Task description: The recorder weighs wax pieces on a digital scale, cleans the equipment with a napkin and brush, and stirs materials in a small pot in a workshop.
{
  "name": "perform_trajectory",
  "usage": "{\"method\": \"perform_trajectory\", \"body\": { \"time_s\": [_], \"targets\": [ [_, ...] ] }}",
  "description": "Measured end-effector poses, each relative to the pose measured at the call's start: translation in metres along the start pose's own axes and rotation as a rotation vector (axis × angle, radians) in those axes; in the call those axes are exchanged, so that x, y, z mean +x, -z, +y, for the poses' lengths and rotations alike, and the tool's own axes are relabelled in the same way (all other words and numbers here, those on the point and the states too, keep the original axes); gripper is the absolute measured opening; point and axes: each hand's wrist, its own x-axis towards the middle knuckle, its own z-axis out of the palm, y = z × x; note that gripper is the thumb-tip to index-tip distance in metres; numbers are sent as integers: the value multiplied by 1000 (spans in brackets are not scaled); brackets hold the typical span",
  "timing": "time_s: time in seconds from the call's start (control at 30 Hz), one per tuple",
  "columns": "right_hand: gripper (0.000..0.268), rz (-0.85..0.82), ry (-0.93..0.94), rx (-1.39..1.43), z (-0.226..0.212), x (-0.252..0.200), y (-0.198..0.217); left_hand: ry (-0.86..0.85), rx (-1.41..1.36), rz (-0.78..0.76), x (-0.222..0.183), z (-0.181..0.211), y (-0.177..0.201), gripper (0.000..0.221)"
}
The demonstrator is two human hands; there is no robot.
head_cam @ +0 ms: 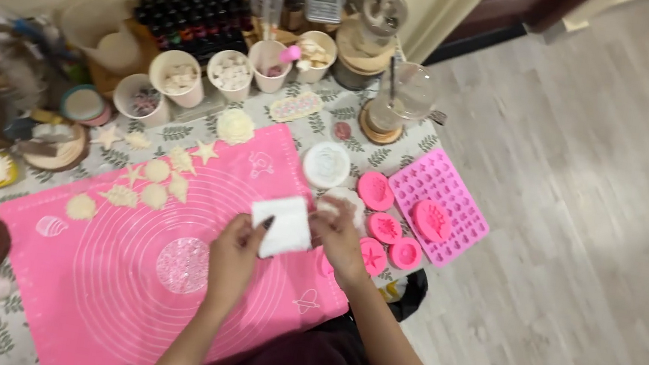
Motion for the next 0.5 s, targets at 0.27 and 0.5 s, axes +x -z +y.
{"method": "perform_trajectory", "body": {
  "time_s": [0.27,0.5],
  "targets": [
    [38,497,253,4,-13,-28,60,-68,-233,171,107,-68,-25,25],
    [37,476,281,-23,-3,-49,52,39,-147,238,140,-39,-16,30]
  ]
}}
